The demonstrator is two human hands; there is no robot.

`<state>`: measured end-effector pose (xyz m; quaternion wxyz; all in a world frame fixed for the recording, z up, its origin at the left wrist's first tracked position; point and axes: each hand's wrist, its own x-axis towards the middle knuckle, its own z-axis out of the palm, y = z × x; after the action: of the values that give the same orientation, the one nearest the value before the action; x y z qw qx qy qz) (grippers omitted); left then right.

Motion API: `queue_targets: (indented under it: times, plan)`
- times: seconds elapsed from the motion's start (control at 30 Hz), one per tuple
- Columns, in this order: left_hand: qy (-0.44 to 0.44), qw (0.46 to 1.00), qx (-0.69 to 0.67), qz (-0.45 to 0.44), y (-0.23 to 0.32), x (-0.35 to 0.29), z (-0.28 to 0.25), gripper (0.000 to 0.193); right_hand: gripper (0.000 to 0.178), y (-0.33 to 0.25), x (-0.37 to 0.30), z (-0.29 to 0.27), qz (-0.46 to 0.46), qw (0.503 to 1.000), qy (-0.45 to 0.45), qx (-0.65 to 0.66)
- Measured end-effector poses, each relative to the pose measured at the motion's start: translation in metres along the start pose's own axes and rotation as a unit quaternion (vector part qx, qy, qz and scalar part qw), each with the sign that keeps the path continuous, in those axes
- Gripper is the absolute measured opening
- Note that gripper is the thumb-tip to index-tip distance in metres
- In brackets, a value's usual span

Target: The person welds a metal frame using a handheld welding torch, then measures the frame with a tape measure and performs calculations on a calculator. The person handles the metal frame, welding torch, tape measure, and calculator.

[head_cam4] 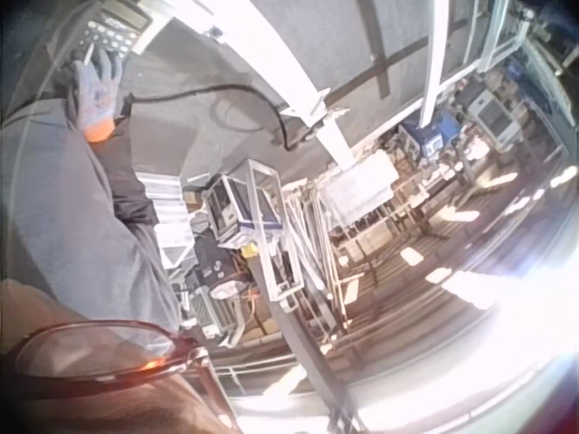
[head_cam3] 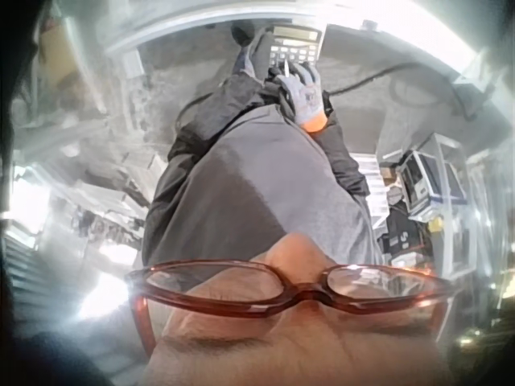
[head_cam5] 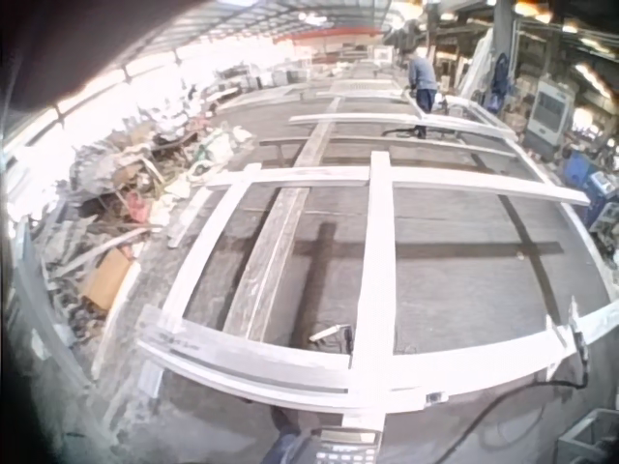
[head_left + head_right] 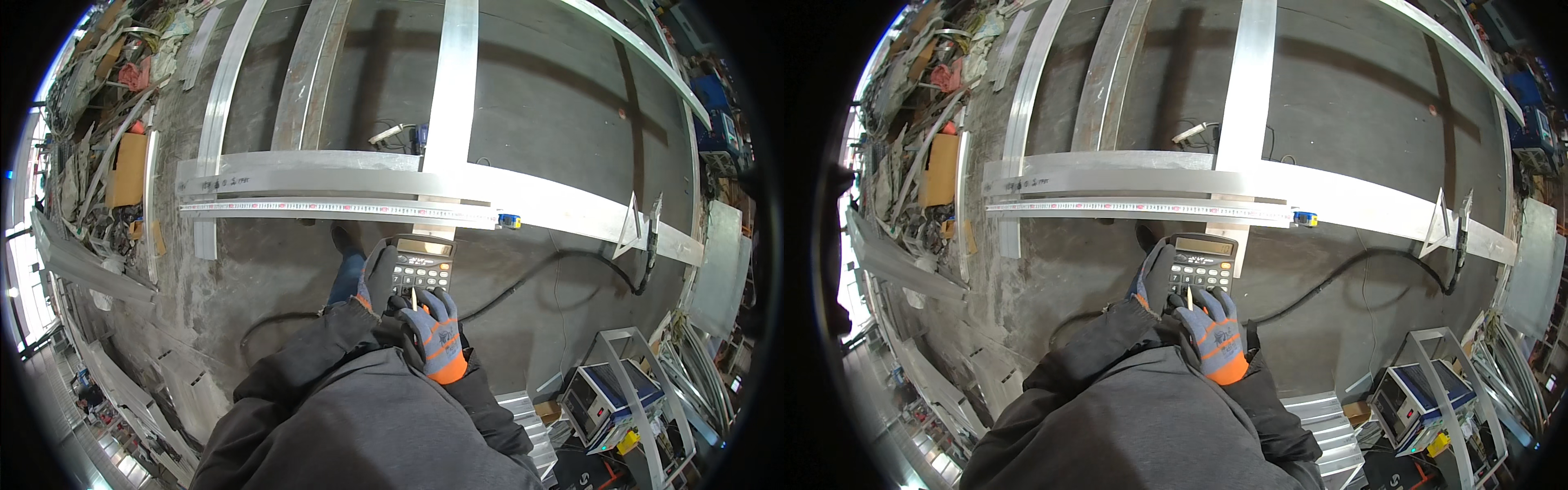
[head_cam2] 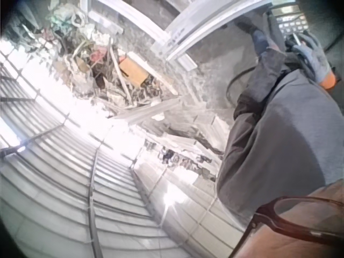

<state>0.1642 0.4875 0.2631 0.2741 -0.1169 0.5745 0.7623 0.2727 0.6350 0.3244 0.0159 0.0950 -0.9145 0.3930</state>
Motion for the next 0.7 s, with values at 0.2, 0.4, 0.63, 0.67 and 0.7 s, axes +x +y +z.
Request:
queue_targets:
  times: [0.2, 0.4, 0.63, 0.67, 0.7]
  plan:
    - [-0.006, 0.998, -0.051, -0.038, -0.002, 0.004, -0.004, 0.03, 0.049, -0.001, 0.006, -0.003, 0.021, 0.999, -0.032, -0.021]
    - [-0.117, 0.945, -0.273, -0.139, 0.012, 0.006, 0.0, 0.038, 0.041, -0.003, 0.007, -0.013, 0.078, 0.992, 0.089, 0.045]
    - [-0.114, 0.913, -0.349, -0.177, 0.001, 0.01, -0.007, 0.035, 0.02, 0.009, -0.004, -0.015, 0.315, 0.89, 0.249, 0.217]
    - [-0.061, 0.929, -0.304, -0.204, -0.005, 0.012, -0.011, 0.034, 0.019, 0.011, -0.005, -0.015, 0.328, 0.886, 0.238, 0.226]
    - [-0.108, 0.91, -0.359, -0.176, -0.01, 0.013, -0.015, 0.035, 0.018, 0.012, -0.006, -0.016, 0.346, 0.873, 0.238, 0.247]
